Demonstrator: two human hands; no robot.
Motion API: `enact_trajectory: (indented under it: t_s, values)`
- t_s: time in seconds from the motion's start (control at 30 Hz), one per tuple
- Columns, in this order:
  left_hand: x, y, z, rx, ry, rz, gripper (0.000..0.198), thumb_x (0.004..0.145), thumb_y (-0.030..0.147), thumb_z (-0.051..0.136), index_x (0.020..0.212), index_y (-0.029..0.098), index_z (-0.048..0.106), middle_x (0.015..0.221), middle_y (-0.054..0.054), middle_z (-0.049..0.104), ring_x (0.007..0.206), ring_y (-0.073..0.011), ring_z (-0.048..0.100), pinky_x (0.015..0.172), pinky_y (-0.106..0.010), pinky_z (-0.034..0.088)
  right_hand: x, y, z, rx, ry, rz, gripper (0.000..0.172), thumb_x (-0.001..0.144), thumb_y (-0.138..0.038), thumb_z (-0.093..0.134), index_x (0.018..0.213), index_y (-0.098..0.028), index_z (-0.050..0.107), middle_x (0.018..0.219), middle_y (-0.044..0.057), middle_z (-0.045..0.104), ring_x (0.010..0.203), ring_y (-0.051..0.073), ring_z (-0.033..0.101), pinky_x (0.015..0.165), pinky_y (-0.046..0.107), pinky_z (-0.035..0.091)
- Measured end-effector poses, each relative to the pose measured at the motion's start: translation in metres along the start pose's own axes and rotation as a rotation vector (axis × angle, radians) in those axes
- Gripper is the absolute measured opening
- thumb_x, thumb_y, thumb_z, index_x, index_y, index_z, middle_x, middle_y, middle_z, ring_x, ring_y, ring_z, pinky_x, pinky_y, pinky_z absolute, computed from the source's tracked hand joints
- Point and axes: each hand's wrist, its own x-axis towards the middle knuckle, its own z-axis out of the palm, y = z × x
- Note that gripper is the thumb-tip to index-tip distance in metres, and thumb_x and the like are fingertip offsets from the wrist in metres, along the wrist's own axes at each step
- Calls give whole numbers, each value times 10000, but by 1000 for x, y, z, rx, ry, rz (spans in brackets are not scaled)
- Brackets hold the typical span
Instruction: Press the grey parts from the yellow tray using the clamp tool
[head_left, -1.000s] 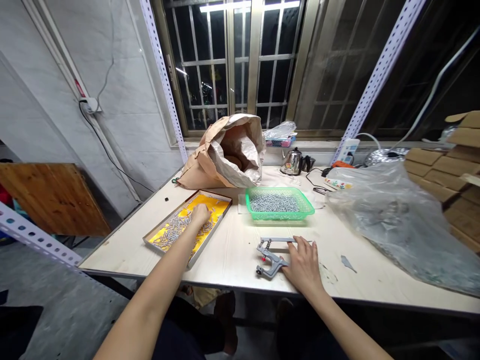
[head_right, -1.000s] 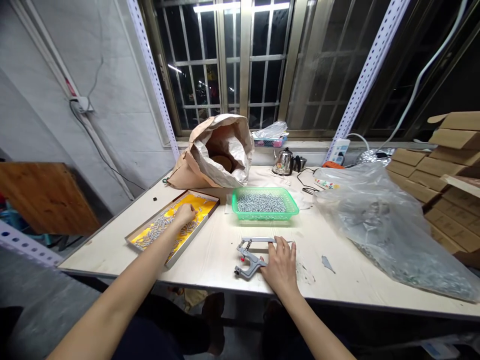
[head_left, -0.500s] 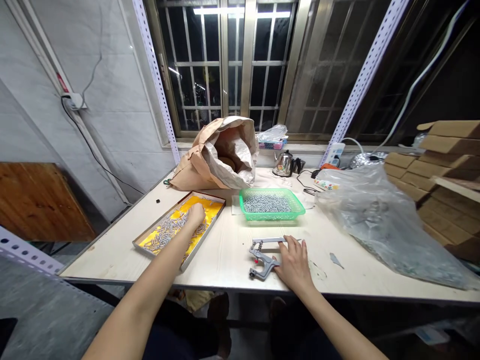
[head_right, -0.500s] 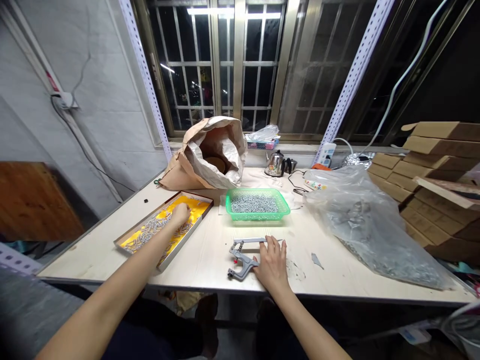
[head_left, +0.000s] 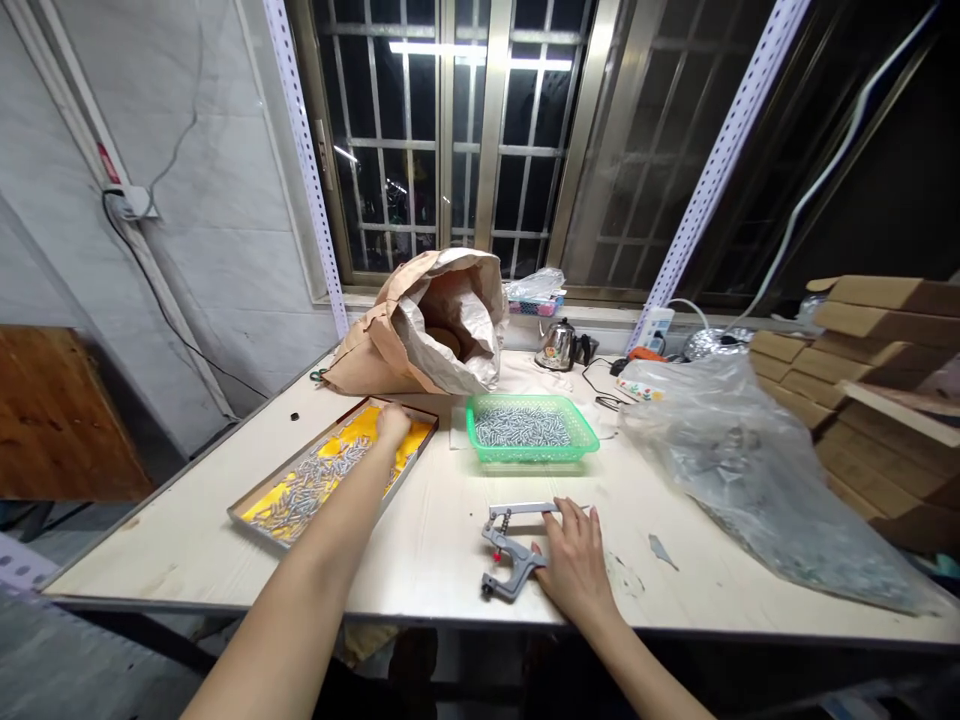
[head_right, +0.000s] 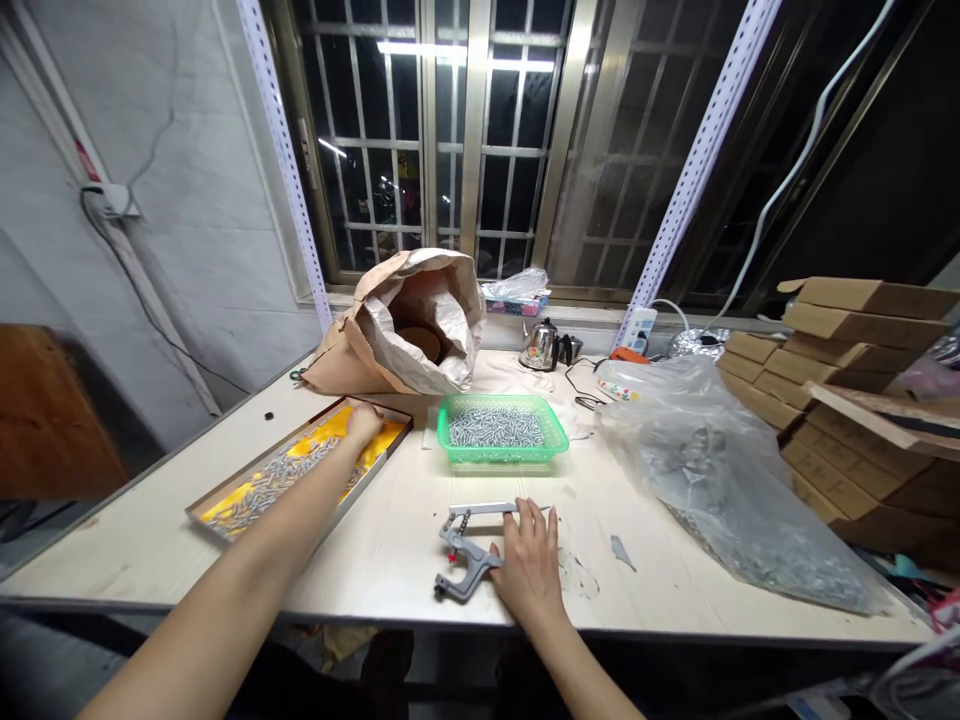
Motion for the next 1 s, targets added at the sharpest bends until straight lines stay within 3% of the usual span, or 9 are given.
enact_trajectory:
  t_s: [0.17,0.3,0.37,0.47,0.57,0.7,0.8,0.9,1.0]
  values:
    - [8,2,3,67,-146,4,271,668,183,656,919,84,657,848,-176,700,783,-297,651,606,-309,457,1,1,3,13,-6,5,315,760,-238,516,1032,-113,614,1194,177,568,1178,310,450,1083,522,228]
    - [3,-13,-17,99,-337,104,99,597,178,693,678,124,678,628,-62,676,612,-206,619,548,-249,428,0,2,4,24,-8,3,319,771,-253,505,1031,-107,615,1206,180,557,1187,320,435,1076,544,233]
    - [-6,-24,-29,103,-370,157,53,602,182,680,635,141,674,605,-30,663,601,-176,602,546,-227,411,-1,4,5,24,-7,-2,318,777,-267,502,1030,-110,612,1209,178,552,1190,321,428,1072,552,235]
    - [-24,-36,-37,125,-323,207,29,619,173,647,620,149,663,633,-25,659,647,-172,602,570,-222,394,-3,6,8,9,-15,-36,322,786,-273,499,1042,-107,605,1214,179,541,1196,322,419,1071,557,234]
    - [-38,-40,-28,161,-241,189,64,626,184,638,581,140,628,616,-56,638,672,-198,606,586,-241,392,-4,8,10,-14,-21,-64,327,794,-273,499,1052,-101,601,1220,183,531,1202,326,411,1070,559,233]
    - [-46,-32,-17,165,-158,138,33,582,116,644,599,130,620,598,-80,626,674,-221,613,589,-257,401,-5,9,10,-24,-17,-66,339,796,-287,505,1060,-96,598,1218,190,528,1203,334,404,1062,561,242]
    - [-62,-23,-22,133,-86,152,77,664,123,578,700,117,645,690,-92,657,725,-211,622,624,-258,422,-4,7,7,-16,-9,-43,344,794,-290,506,1062,-93,593,1230,198,525,1215,335,394,1059,563,241]
    - [-100,-12,-22,-111,-32,216,196,749,156,518,888,111,649,750,-70,668,722,-174,622,656,-251,449,-2,4,3,0,-10,-22,344,787,-283,506,1070,-103,585,1260,197,514,1236,328,380,1073,575,195]
    - [-153,-2,-1,-613,-215,191,181,747,204,559,881,112,639,695,-48,655,607,-147,614,599,-252,479,1,2,-2,7,-32,-12,371,780,-280,518,1098,-97,570,1296,204,493,1267,321,353,1087,583,136]
